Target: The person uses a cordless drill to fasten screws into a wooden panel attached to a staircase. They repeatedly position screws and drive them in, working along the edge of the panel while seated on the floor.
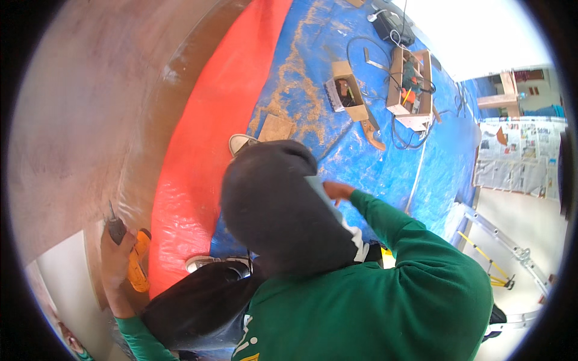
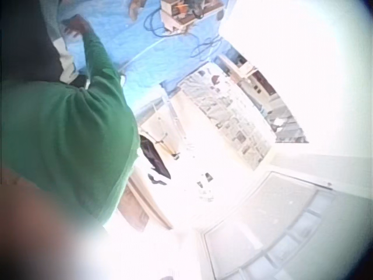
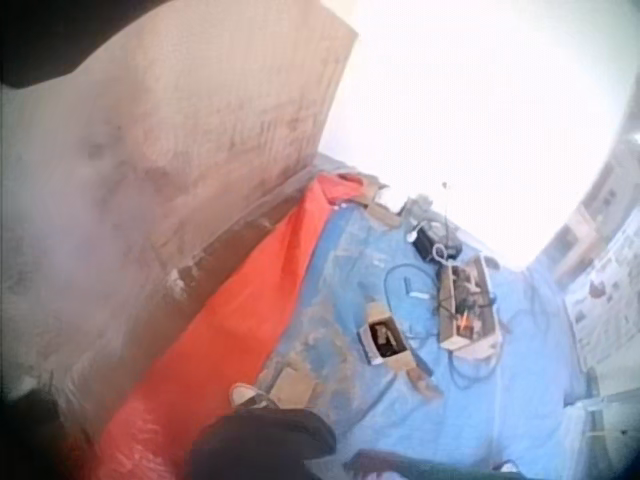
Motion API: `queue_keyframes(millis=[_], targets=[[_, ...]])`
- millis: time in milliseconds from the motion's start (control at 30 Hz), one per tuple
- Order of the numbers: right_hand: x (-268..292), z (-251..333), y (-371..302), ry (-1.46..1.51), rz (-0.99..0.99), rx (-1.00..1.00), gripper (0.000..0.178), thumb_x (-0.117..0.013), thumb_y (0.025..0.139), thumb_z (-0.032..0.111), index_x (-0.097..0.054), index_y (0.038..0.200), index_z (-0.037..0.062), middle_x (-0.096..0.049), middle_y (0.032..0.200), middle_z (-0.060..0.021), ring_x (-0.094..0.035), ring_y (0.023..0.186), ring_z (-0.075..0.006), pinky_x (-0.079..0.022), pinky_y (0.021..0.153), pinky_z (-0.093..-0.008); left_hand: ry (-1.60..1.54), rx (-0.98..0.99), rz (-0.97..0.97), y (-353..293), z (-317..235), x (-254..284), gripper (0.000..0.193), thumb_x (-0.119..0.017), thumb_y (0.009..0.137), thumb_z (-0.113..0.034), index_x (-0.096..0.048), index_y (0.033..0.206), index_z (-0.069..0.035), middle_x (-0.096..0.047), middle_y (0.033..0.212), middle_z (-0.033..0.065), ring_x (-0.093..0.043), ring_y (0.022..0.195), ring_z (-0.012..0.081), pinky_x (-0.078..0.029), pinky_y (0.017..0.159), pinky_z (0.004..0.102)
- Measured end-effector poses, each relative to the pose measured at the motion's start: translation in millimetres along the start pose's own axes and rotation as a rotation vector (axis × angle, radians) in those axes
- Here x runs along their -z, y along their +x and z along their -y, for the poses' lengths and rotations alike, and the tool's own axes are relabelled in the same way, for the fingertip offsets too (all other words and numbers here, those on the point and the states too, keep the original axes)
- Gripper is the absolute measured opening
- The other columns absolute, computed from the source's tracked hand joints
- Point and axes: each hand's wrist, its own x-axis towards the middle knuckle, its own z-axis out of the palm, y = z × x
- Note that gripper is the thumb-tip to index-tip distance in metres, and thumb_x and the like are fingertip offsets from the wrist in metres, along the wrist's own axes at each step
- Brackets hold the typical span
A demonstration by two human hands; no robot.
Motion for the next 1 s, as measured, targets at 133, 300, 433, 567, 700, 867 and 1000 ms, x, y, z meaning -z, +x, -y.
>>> queue_keyframes(millis=[133, 300, 433, 567, 700, 867, 1000], targets=[[145.0, -25.1, 14.4, -0.055, -1.003, 0.389, 0.038, -0.060, 0.108, 0.032, -0.078, 0.097, 0.0006, -0.077, 0.079, -0.0127, -0.071, 0.066, -0.0232, -0.057, 0.065, -0.0437, 0.031, 0.023, 0.007, -0.8, 25.6, -2.4, 0.022, -0.076, 0.100, -0.017, -0.061, 0.111, -0.005, -0.061, 0.091, 0.0012, -0.062, 0.080, 0.0121, -0.052, 0.073, 0.0304], [268.6, 1.4, 4.6, -0.203, -1.297, 0.595, 0.027, -0.068, 0.100, 0.026, -0.079, 0.096, 0.0017, -0.079, 0.098, -0.0230, -0.077, 0.092, -0.0436, -0.060, 0.079, -0.0528, 0.105, 0.033, -0.048, -8.1, 32.5, -24.1, 0.027, -0.078, 0.099, -0.020, -0.061, 0.112, -0.003, -0.063, 0.088, 0.0026, -0.064, 0.078, 0.0133, -0.054, 0.071, 0.0307], [293.5, 42.7, 28.3, -0.609, -1.150, 0.242, 0.021, -0.071, 0.097, 0.020, -0.084, 0.110, 0.0091, -0.082, 0.110, -0.0213, -0.079, 0.101, -0.0428, -0.063, 0.090, -0.0552, 0.004, 0.006, -0.127, -25.4, 24.3, -53.2, 0.029, -0.078, 0.100, -0.023, -0.062, 0.114, -0.002, -0.063, 0.089, 0.0035, -0.066, 0.079, 0.0143, -0.055, 0.070, 0.0331], [305.3, 40.3, 75.5, -0.727, -1.168, 0.229, 0.029, -0.063, 0.103, 0.015, -0.084, 0.122, 0.0203, -0.082, 0.113, -0.0182, -0.079, 0.106, -0.0405, -0.063, 0.096, -0.0532, -0.139, 0.033, -0.228, -56.3, 23.9, -87.6, 0.026, -0.079, 0.101, -0.026, -0.067, 0.108, -0.004, -0.068, 0.087, 0.0049, -0.068, 0.078, 0.0153, -0.056, 0.068, 0.0342], [318.2, 27.9, 104.1, -0.695, -1.342, 0.784, 0.054, -0.059, 0.101, 0.006, -0.066, 0.153, 0.0216, -0.077, 0.133, -0.0197, -0.077, 0.111, -0.0436, -0.061, 0.098, -0.0538, -0.015, 0.111, -0.280, -83.6, 21.5, -119.0, 0.025, -0.076, 0.103, -0.027, -0.066, 0.100, -0.004, -0.072, 0.085, 0.0071, -0.071, 0.077, 0.0175, -0.058, 0.071, 0.0365], [316.4, 35.6, 97.8, -0.734, -1.259, 0.273, 0.028, -0.072, 0.100, 0.019, -0.078, 0.126, 0.0127, -0.081, 0.117, -0.0196, -0.077, 0.112, -0.0444, -0.060, 0.096, -0.0619, -0.292, 0.048, -0.249, -110.7, 10.2, -156.6, 0.029, -0.083, 0.100, -0.026, -0.066, 0.107, -0.003, -0.071, 0.089, 0.0063, -0.070, 0.076, 0.0159, -0.058, 0.069, 0.0349], [304.3, 51.2, 92.9, -0.585, -1.248, 0.242, 0.017, -0.071, 0.100, 0.016, -0.083, 0.110, 0.0097, -0.082, 0.117, -0.0192, -0.077, 0.115, -0.0430, -0.060, 0.098, -0.0616, -0.278, 0.059, -0.200, -120.0, 5.8, -156.2, 0.032, -0.083, 0.100, -0.028, -0.065, 0.109, -0.002, -0.071, 0.089, 0.0057, -0.071, 0.082, 0.0156, -0.059, 0.074, 0.0346]])
